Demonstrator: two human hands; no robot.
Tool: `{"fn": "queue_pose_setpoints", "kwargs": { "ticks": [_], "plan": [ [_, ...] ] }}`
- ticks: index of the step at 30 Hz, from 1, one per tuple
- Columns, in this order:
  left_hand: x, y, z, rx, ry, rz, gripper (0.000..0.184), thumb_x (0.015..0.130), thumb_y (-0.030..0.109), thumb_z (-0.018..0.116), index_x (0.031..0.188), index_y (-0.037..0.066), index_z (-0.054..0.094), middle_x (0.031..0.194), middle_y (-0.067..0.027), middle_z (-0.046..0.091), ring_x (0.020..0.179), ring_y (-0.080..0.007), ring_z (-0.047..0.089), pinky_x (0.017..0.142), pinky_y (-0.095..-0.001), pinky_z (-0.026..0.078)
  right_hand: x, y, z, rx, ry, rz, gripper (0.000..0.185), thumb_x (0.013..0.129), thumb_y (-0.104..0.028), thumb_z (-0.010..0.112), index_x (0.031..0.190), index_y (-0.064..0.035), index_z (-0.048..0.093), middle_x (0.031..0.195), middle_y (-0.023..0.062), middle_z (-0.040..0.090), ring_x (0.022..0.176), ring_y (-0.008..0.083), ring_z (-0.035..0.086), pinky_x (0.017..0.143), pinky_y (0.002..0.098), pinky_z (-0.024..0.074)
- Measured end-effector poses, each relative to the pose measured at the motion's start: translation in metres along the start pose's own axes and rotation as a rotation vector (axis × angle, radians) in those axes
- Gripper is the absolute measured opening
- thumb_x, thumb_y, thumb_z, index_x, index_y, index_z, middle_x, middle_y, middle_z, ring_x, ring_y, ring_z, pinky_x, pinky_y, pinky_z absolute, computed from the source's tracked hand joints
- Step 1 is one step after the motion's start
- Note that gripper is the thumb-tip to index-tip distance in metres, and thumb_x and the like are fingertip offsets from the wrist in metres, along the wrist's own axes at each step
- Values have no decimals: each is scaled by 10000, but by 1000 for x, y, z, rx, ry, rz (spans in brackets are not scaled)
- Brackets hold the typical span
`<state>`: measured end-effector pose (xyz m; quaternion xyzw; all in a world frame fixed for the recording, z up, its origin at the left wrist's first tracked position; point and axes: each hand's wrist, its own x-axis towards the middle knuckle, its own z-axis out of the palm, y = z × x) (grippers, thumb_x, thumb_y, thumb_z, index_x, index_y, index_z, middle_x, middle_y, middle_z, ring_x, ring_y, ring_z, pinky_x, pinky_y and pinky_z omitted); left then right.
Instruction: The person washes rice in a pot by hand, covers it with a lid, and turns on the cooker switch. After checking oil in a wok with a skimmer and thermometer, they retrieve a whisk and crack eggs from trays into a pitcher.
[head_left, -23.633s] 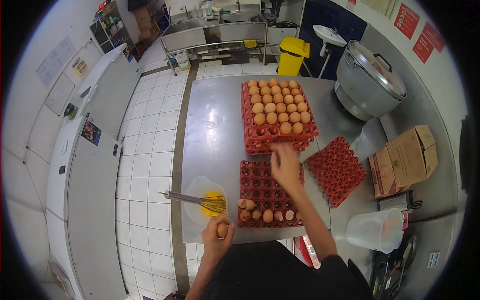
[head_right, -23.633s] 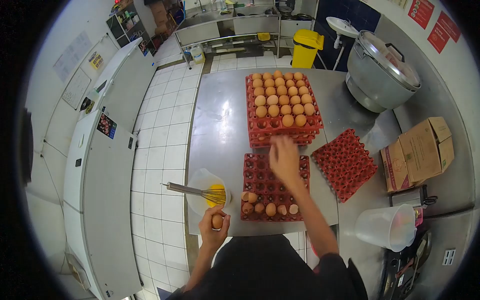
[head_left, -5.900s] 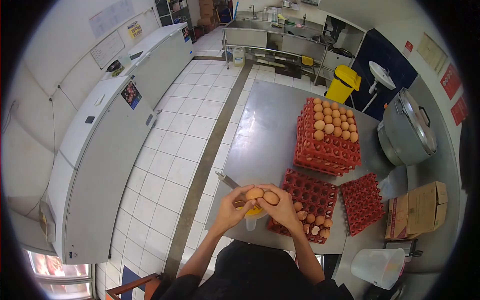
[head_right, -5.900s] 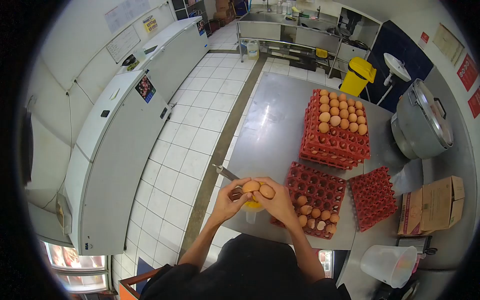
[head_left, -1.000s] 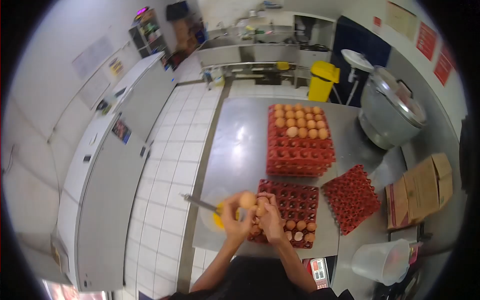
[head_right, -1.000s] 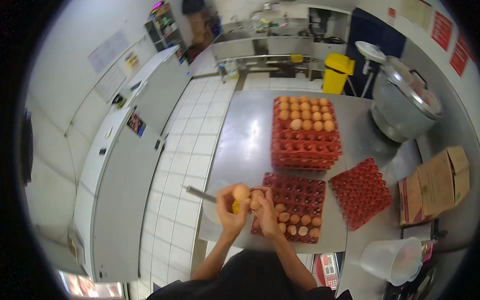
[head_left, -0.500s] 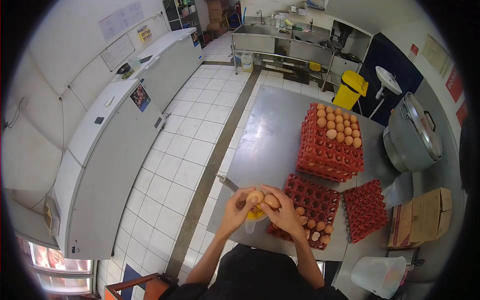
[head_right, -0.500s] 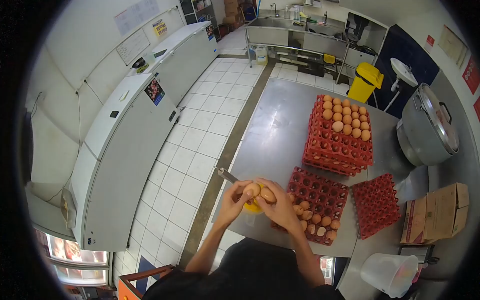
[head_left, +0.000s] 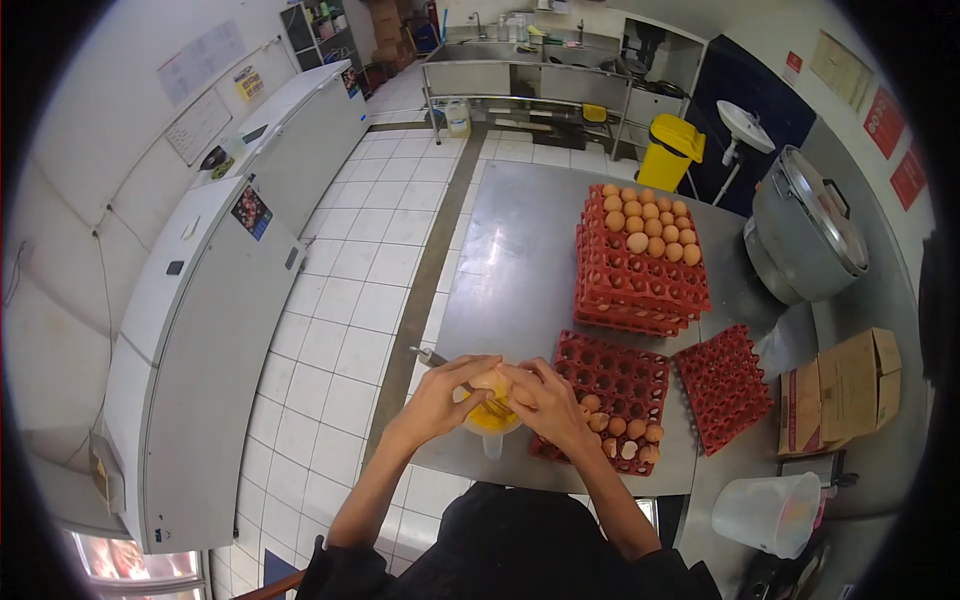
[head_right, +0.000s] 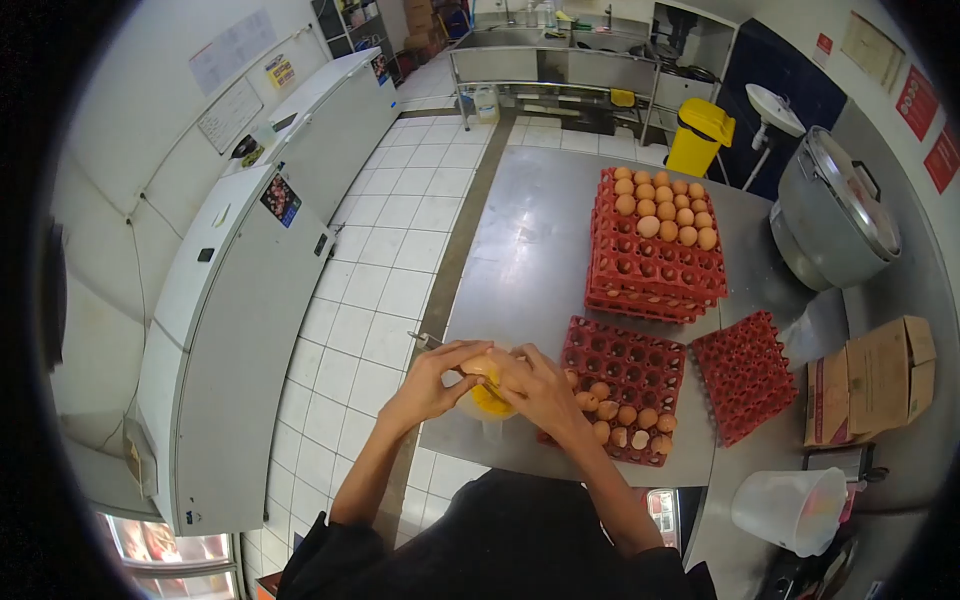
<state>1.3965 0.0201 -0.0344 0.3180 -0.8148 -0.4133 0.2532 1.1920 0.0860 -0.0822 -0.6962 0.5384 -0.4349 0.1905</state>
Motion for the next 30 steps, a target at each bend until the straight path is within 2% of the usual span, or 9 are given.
{"fn": "queue_pose_setpoints", "kwargs": {
  "ticks": [5,10,11,13,15,20,25,28,30],
  "plan": [
    [8,11,17,92,13,54,553,818,-32,692,1353,60,587,1237,-188,642,1015,-314,676,860,-344,559,-10,7,-12,-84,19,-57,490,791,-49,733,1263,-125,627,1046,131,612,871,275,654,780,344,546],
    [20,22,90,-161,60,-106,496,875,77,729,1329,34,533,1175,-186,671,1023,-310,690,893,-348,541,-53,19,-32,308,285,195,398,836,-61,697,1218,-83,586,1023,101,624,876,206,648,770,338,533],
    [29,21,110,-71,110,18,455,895,117,727,1284,30,507,1089,-197,687,955,-320,703,825,-350,554,-60,25,-42,304,290,199,398,836,-61,697,1218,-83,586,1023,101,624,876,206,648,770,338,533],
    [49,23,139,-109,52,-74,419,903,135,714,1257,27,518,1036,-206,692,922,-341,705,794,-374,558,-76,40,-61,563,260,574,347,847,-87,698,1174,-52,586,1029,110,651,903,191,657,811,347,532],
    [65,13,167,-136,-9,-156,385,911,154,701,1230,23,530,983,-215,698,890,-362,708,762,-399,562,-88,72,-66,418,246,551,365,841,-96,702,1182,-40,586,1034,128,664,911,211,666,828,347,532],
    [87,-27,215,324,-24,16,349,904,198,671,1197,32,580,892,-216,703,819,-393,700,722,-477,552,-121,120,-75,-57,151,671,482,818,-162,723,1252,-8,583,1060,206,700,998,287,690,872,372,525],
    [186,13,187,223,263,177,152,884,142,655,1004,53,682,855,-163,707,732,-362,689,688,-439,553,-157,112,-99,118,350,638,362,793,-173,749,1088,-3,628,960,161,696,896,260,681,826,360,523],
    [279,20,172,353,208,285,223,857,93,638,1077,63,654,953,-167,679,835,-380,671,758,-453,545,-171,103,-114,203,359,770,265,803,-164,758,983,-14,634,919,126,680,844,196,656,780,334,523],
    [324,5,177,423,181,351,255,847,72,628,1101,62,642,1023,-178,663,913,-390,662,798,-464,540,-196,127,-100,81,416,702,277,801,-225,774,982,-67,635,949,158,659,888,290,649,804,397,518]
  ]
}}
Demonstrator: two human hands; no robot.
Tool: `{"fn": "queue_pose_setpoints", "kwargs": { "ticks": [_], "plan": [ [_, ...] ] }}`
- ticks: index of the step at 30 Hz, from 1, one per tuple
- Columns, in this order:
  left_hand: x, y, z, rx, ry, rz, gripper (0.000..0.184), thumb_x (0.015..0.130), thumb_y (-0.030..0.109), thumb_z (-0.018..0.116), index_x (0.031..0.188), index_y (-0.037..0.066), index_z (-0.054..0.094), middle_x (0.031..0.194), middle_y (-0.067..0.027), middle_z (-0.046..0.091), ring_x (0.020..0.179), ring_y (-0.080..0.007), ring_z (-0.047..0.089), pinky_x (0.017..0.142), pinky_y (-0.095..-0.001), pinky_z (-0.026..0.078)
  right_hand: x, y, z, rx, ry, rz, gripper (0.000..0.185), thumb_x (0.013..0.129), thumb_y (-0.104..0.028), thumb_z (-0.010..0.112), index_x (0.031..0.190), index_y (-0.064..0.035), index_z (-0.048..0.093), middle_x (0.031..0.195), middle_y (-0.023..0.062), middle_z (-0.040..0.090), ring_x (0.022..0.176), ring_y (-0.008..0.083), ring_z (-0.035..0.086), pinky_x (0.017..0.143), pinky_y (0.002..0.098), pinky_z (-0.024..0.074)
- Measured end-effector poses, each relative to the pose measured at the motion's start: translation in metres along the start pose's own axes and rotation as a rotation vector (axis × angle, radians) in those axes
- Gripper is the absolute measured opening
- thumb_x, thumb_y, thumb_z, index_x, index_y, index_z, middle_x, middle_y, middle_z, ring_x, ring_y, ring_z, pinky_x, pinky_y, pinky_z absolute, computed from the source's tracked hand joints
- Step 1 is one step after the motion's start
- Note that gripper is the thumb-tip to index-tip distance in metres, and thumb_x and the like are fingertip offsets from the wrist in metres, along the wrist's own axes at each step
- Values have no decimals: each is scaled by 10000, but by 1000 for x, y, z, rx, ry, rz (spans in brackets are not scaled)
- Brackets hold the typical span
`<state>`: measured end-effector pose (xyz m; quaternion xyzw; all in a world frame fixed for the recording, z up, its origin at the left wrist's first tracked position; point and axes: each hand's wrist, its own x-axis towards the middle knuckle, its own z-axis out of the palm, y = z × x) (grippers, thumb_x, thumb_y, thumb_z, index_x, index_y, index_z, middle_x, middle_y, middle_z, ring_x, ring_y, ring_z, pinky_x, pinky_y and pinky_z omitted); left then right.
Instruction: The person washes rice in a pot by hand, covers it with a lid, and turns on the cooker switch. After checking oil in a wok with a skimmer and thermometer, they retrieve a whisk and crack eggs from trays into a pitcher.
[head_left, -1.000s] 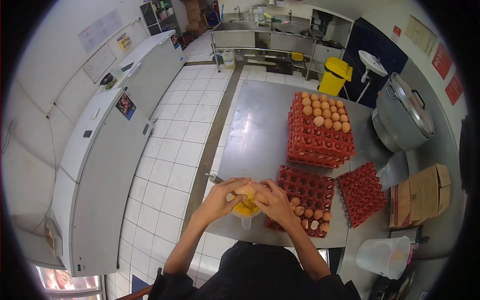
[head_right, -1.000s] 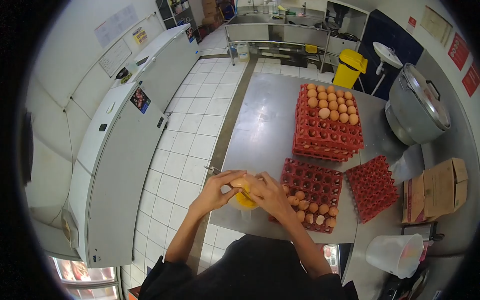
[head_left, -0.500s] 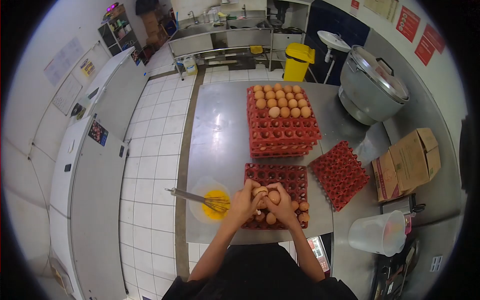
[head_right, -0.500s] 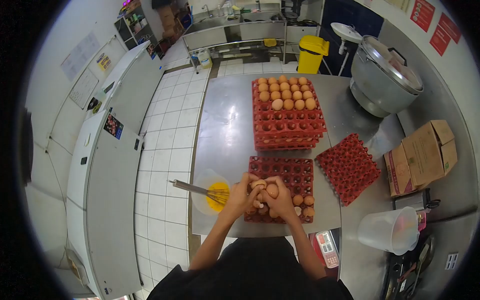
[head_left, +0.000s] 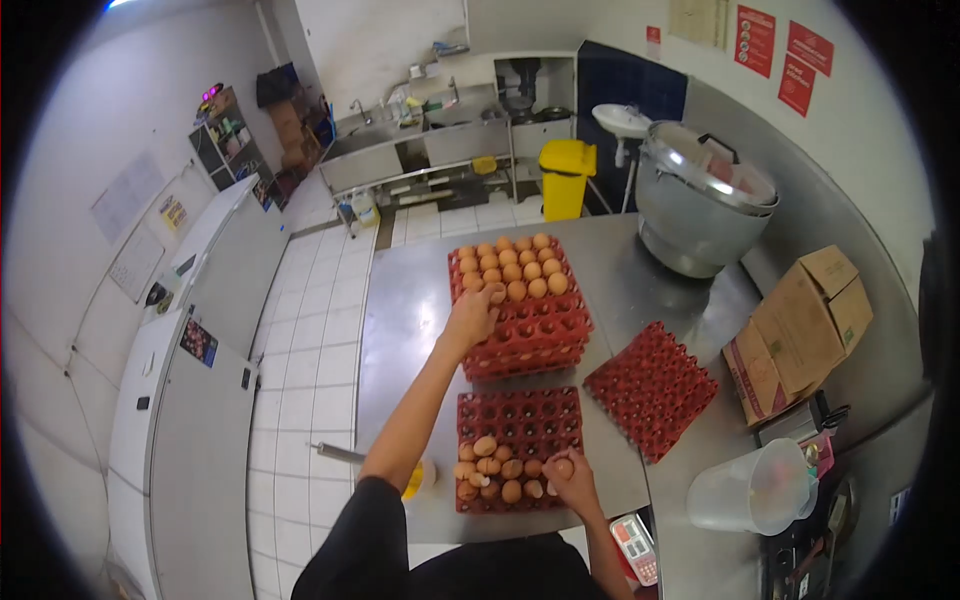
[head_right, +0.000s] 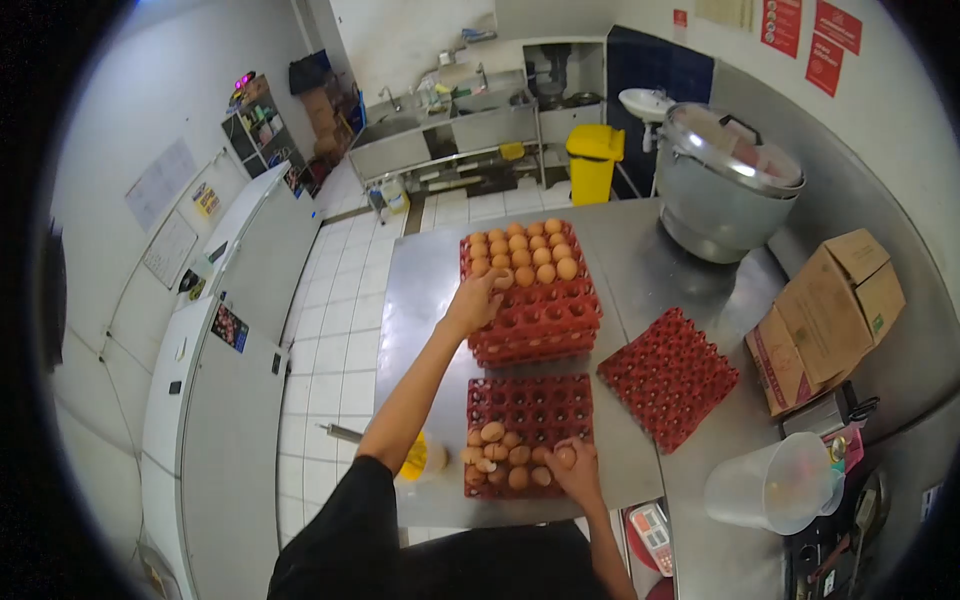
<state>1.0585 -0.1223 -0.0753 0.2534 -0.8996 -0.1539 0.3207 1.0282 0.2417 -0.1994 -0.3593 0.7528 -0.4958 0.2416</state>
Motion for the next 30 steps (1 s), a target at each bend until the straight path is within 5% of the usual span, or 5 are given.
{"fn": "queue_pose_setpoints", "kwargs": {
  "ticks": [5,10,12,16,30],
  "plan": [
    [50,-33,45,164,-259,165,308,846,121,597,1146,60,625,1161,-221,598,1069,-423,601,901,-497,511,-17,-51,-25,272,55,84,181,876,-169,747,953,-50,633,807,35,629,639,115,603,580,279,504],
    [54,-17,6,228,-391,-12,290,857,119,640,1141,63,628,1141,-200,627,961,-377,657,818,-446,552,-5,-30,-3,369,37,190,214,897,-193,736,993,-41,620,891,50,655,790,111,607,705,280,512],
    [18,23,-38,-240,138,-37,277,830,77,726,1070,2,610,1046,-171,633,848,-256,677,713,-342,569,-2,-37,10,378,30,175,224,912,-199,721,1036,-50,608,879,47,644,752,112,594,668,282,503],
    [-108,69,-94,-831,431,-289,431,820,56,800,1168,-6,553,1145,-119,609,948,-173,637,813,-296,545,22,-86,48,942,-148,188,298,1035,-243,476,1262,-51,482,1123,63,570,928,133,540,851,283,468],
    [-301,79,-136,-715,895,-665,384,878,-12,723,1190,3,500,1209,-167,594,1071,-216,616,928,-352,512,-16,-204,172,1090,-611,229,375,999,-289,404,1305,-78,451,1132,66,533,892,167,520,786,310,420]
  ]
}}
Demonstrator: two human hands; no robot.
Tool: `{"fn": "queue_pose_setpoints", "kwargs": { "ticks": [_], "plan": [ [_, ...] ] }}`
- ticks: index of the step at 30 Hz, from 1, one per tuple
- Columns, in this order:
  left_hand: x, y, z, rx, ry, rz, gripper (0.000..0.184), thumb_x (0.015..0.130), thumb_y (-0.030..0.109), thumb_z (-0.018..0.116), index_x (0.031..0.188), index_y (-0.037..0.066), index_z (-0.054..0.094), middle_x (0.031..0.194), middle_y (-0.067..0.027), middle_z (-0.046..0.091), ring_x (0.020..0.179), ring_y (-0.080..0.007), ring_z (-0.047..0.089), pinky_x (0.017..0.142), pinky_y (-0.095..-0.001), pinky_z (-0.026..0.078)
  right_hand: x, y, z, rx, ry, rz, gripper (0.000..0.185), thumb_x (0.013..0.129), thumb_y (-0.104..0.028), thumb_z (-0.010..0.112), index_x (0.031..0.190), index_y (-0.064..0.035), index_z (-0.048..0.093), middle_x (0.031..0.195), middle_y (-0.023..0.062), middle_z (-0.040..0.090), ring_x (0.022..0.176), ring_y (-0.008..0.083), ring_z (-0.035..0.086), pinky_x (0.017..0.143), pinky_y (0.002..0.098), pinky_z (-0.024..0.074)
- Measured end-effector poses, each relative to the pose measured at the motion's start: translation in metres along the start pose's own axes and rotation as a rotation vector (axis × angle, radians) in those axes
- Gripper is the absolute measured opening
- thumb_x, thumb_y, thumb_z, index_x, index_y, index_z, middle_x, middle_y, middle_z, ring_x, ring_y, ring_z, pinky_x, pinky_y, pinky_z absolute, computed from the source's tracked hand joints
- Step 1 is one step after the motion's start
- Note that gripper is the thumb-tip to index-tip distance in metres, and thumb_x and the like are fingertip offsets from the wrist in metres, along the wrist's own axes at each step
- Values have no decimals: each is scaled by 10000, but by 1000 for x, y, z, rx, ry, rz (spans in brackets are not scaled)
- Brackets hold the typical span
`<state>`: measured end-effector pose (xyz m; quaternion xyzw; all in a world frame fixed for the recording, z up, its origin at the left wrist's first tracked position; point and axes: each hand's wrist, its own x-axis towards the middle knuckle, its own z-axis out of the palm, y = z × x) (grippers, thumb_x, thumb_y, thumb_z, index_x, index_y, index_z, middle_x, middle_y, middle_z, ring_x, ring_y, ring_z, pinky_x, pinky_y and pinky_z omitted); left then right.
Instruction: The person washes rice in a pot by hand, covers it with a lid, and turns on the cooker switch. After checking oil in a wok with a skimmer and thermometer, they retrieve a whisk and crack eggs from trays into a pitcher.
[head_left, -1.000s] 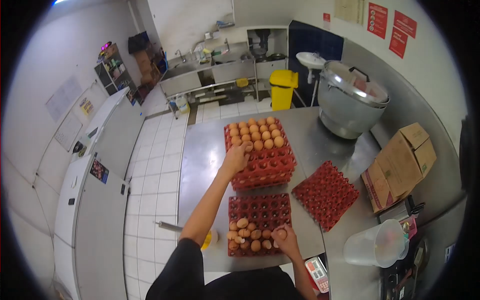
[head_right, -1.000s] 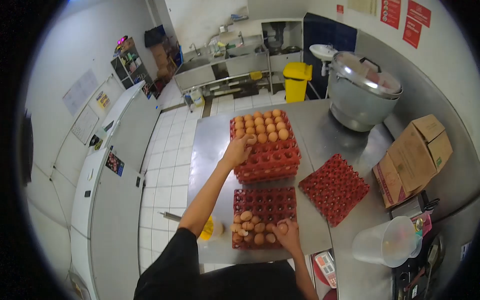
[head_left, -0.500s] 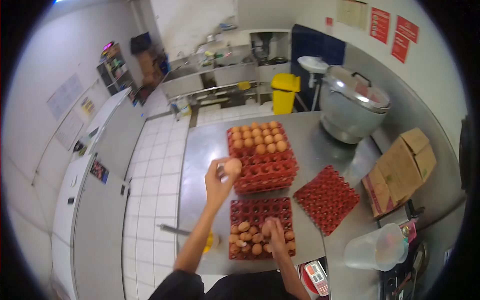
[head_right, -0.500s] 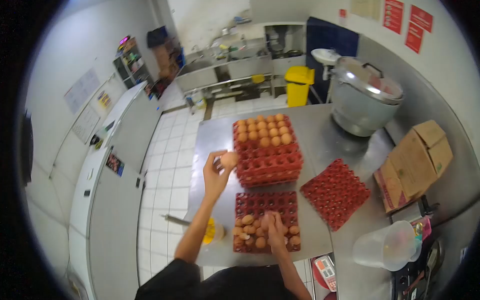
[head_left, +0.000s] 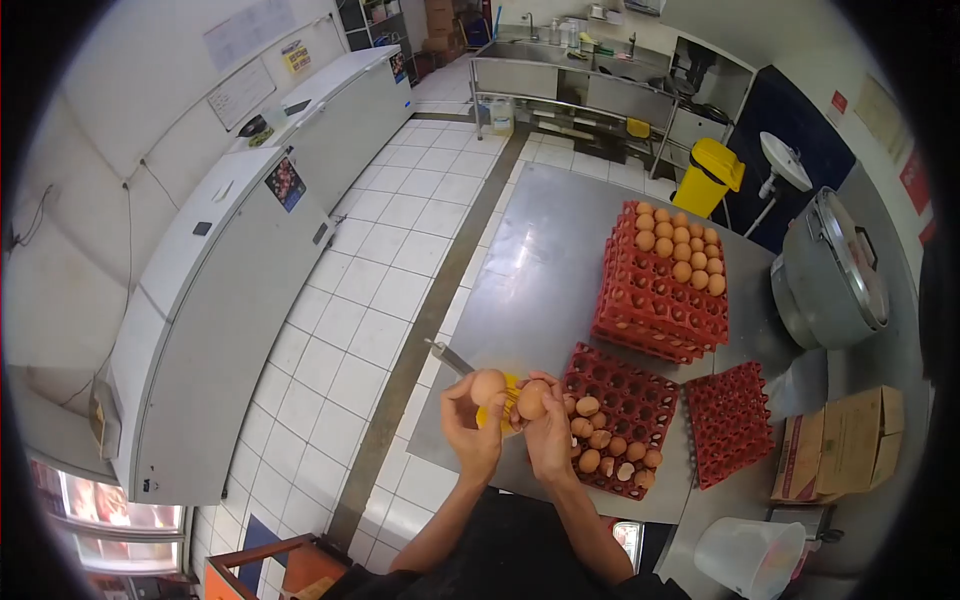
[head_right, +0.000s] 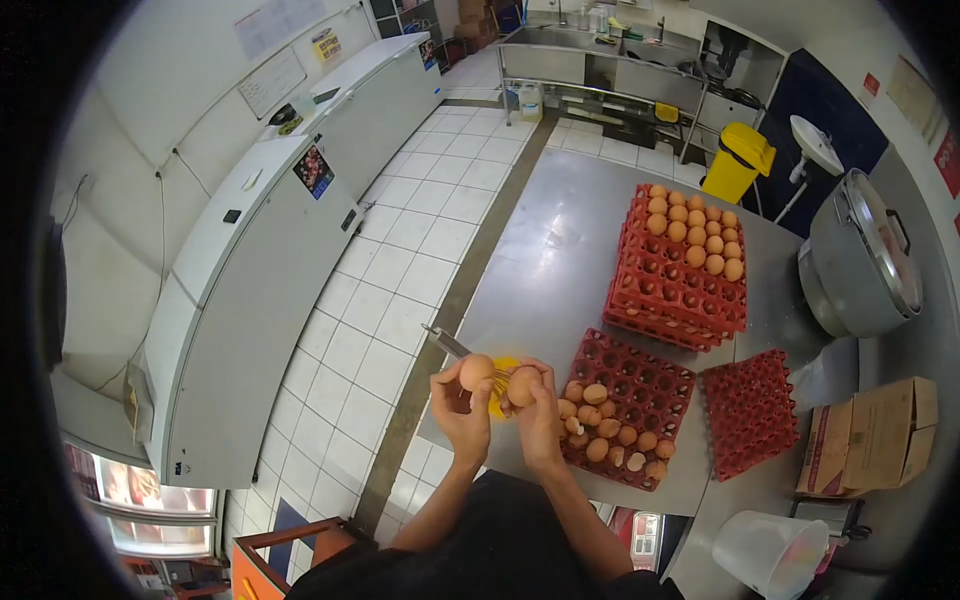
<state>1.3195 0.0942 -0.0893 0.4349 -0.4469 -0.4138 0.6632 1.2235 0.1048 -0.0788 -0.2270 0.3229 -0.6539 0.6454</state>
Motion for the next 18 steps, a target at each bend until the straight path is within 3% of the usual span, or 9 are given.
{"fn": "queue_pose_setpoints", "kwargs": {
  "ticks": [5,7,9,11,14,16,17,18],
  "plan": [
    [-3,-7,-7,-61,-24,-60,384,883,3,726,1190,10,497,1182,-157,603,1067,-210,619,918,-341,515,-1,10,-4,4,24,6,357,998,-277,409,1291,-80,459,1122,78,547,844,180,533,760,303,418],
    [-4,-10,-9,-70,-74,-197,409,884,8,728,1208,27,479,1182,-144,589,1038,-202,623,881,-327,529,0,13,0,-47,83,-30,340,996,-270,412,1276,-82,456,1123,89,548,871,185,542,764,313,431],
    [-5,-14,-9,-100,-72,-140,395,897,2,702,1215,33,470,1182,-139,583,1022,-199,624,865,-322,535,1,12,-2,-105,131,-55,323,994,-263,415,1261,-84,453,1125,101,549,897,190,551,768,323,444],
    [-1,-16,-13,-124,-79,-78,382,909,-4,676,1223,38,461,1182,-134,577,1005,-197,626,849,-316,540,5,11,-14,23,52,37,330,991,-238,456,1284,-87,458,1081,99,566,845,195,565,754,329,444],
    [17,-21,-31,-339,-73,-247,391,909,-11,627,1247,52,441,1188,-114,570,978,-197,628,828,-316,545,13,8,-25,-73,71,151,295,1013,-232,490,1261,-73,477,1085,103,579,862,176,575,759,322,466],
    [32,-23,-46,-145,-444,-357,393,895,13,606,1269,38,487,1178,-125,587,987,-215,630,846,-338,540,18,2,-27,-162,10,189,315,1025,-236,501,1289,-64,479,1105,106,583,865,157,573,749,305,477],
    [36,-20,-47,-144,-440,-355,393,895,13,606,1269,38,487,1178,-125,587,987,-215,630,846,-338,540,20,0,-28,-250,-52,231,336,1037,-240,512,1316,-54,481,1126,109,586,867,139,572,739,289,488],
    [45,-6,-43,89,-572,-173,423,879,23,637,1285,29,516,1139,-121,611,981,-216,643,841,-341,546,21,-4,-29,-250,-57,235,336,1037,-240,512,1316,-54,481,1126,109,586,867,139,572,739,289,488]
  ]
}}
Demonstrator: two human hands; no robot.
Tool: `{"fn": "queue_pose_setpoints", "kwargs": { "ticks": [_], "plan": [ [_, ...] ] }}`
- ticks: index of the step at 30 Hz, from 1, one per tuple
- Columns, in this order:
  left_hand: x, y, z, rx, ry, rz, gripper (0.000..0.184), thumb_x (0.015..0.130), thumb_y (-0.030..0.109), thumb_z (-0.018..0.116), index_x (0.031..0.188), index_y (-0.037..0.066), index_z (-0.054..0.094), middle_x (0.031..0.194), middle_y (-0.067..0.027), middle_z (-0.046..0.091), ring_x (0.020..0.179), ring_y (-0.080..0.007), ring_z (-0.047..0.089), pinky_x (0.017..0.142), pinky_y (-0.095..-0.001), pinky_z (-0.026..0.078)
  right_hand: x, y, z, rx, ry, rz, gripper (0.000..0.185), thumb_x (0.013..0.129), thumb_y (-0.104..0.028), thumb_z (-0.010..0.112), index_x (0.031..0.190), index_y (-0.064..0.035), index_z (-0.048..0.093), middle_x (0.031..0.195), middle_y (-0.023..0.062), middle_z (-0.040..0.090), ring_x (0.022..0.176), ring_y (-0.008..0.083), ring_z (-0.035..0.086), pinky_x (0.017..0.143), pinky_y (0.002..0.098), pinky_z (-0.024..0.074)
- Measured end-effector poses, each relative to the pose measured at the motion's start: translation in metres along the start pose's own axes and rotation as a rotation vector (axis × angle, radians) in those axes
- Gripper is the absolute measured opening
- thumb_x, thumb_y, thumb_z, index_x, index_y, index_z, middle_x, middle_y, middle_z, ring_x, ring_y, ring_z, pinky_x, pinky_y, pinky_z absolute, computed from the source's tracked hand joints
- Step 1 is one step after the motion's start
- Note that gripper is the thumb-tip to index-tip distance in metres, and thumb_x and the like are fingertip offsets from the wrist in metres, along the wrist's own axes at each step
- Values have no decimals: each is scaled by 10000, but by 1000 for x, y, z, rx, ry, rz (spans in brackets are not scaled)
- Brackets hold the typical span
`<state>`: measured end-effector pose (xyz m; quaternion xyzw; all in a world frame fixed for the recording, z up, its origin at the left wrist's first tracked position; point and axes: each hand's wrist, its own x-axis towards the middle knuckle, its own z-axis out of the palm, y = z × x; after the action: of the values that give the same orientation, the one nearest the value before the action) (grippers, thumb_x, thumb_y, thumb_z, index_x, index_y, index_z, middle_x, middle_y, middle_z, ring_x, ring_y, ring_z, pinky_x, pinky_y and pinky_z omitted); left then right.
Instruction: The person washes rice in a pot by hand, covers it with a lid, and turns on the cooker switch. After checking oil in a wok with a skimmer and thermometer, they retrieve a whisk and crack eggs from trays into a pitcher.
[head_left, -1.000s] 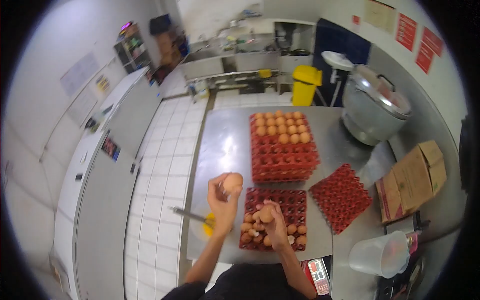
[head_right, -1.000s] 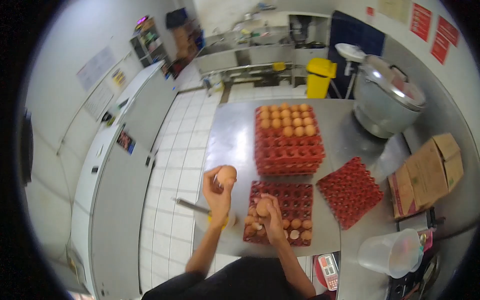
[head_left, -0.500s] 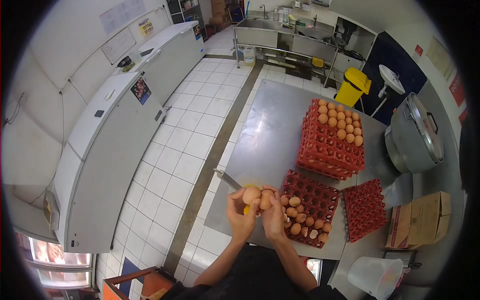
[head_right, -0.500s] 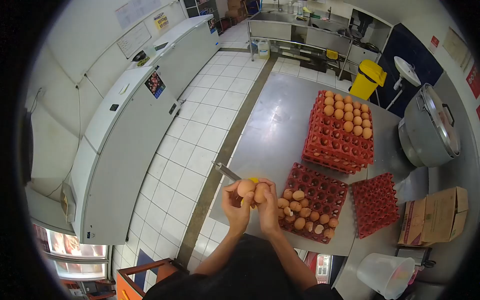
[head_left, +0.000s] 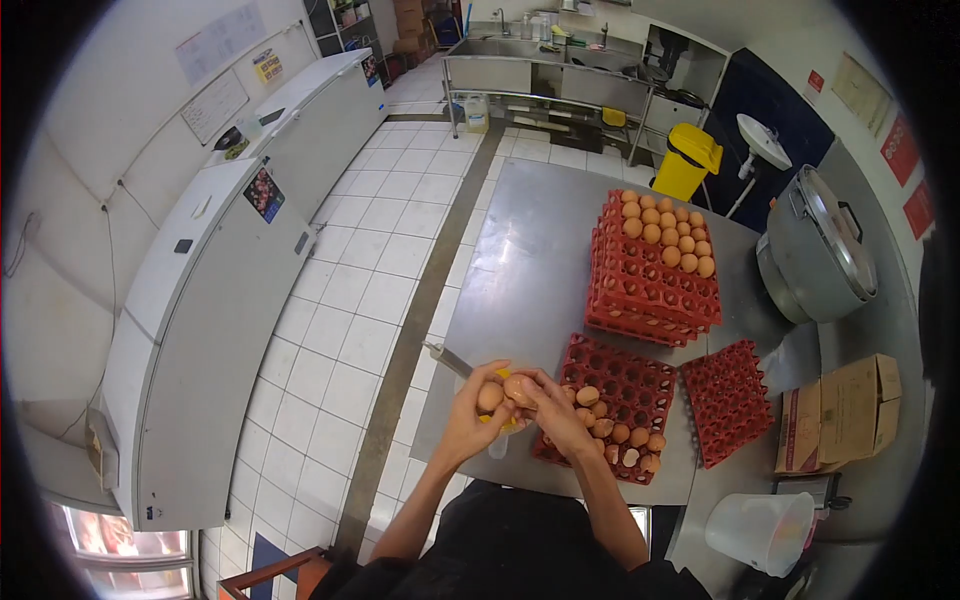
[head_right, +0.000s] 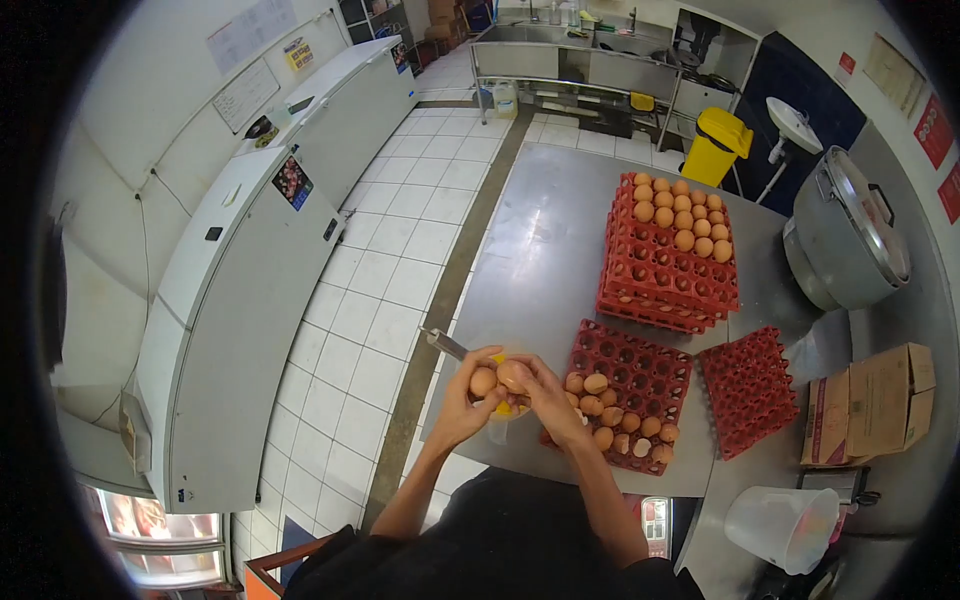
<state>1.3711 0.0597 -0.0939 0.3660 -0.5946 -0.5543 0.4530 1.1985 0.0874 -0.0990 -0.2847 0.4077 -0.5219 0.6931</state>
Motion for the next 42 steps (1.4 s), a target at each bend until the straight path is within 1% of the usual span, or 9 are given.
{"fn": "queue_pose_setpoints", "kwargs": {
  "ticks": [1,3,6,11,14,20,30,38,42],
  "plan": [
    [4,9,-3,283,-100,112,455,864,34,669,1301,20,544,1100,-118,636,975,-216,657,837,-344,552,0,-4,-3,-113,-54,17,366,1034,-233,523,1346,-49,471,1144,111,593,898,145,589,726,294,507],
    [8,5,-15,328,-143,127,456,857,42,688,1296,14,570,1073,-124,662,963,-221,669,838,-340,552,-2,-6,-3,-227,-106,33,397,1031,-226,534,1376,-44,462,1162,113,600,929,151,607,713,299,526],
    [12,5,-23,414,-205,149,454,843,62,722,1280,18,606,1040,-143,691,933,-247,690,834,-340,555,-5,-4,-4,-515,-129,-218,494,988,-171,593,1424,-18,421,1144,130,627,949,182,639,722,339,545],
    [12,15,-31,578,-295,203,477,826,93,747,1283,70,613,1021,-164,679,893,-324,689,786,-361,572,4,-10,2,-977,-180,-164,461,861,-39,599,1294,23,453,1169,264,600,1076,400,621,832,429,528],
    [14,-1,-39,716,-330,247,498,816,102,747,1294,96,607,1001,-145,671,853,-339,679,728,-387,579,14,-1,6,-1103,-171,-232,451,832,7,568,1264,19,440,1174,283,564,1115,464,564,903,456,495],
    [21,8,-54,810,-260,408,488,846,157,718,1311,110,579,992,-111,641,843,-321,670,710,-411,578,16,-10,26,-1130,-161,-507,567,814,29,574,1350,-8,392,1247,272,499,1092,468,560,919,476,483],
    [17,6,-50,898,-174,437,480,805,61,738,1266,142,632,1116,-99,657,909,-299,684,759,-381,590,15,-18,23,-1322,-167,-425,658,810,8,566,1425,-36,334,1234,254,486,1110,472,551,940,497,475],
    [19,13,26,759,-160,450,429,773,19,759,1183,91,655,1093,-122,666,917,-315,681,767,-383,579,-28,-38,-17,-1041,-8,-462,472,948,-131,555,1391,-49,415,1268,210,500,1141,373,562,945,416,478],
    [20,10,91,621,-186,337,403,789,30,756,1175,78,650,1043,-138,673,909,-338,673,774,-398,554,-60,-34,-80,-885,154,-456,479,939,-173,578,1379,-55,428,1250,214,537,1104,405,592,925,431,493]
  ]
}}
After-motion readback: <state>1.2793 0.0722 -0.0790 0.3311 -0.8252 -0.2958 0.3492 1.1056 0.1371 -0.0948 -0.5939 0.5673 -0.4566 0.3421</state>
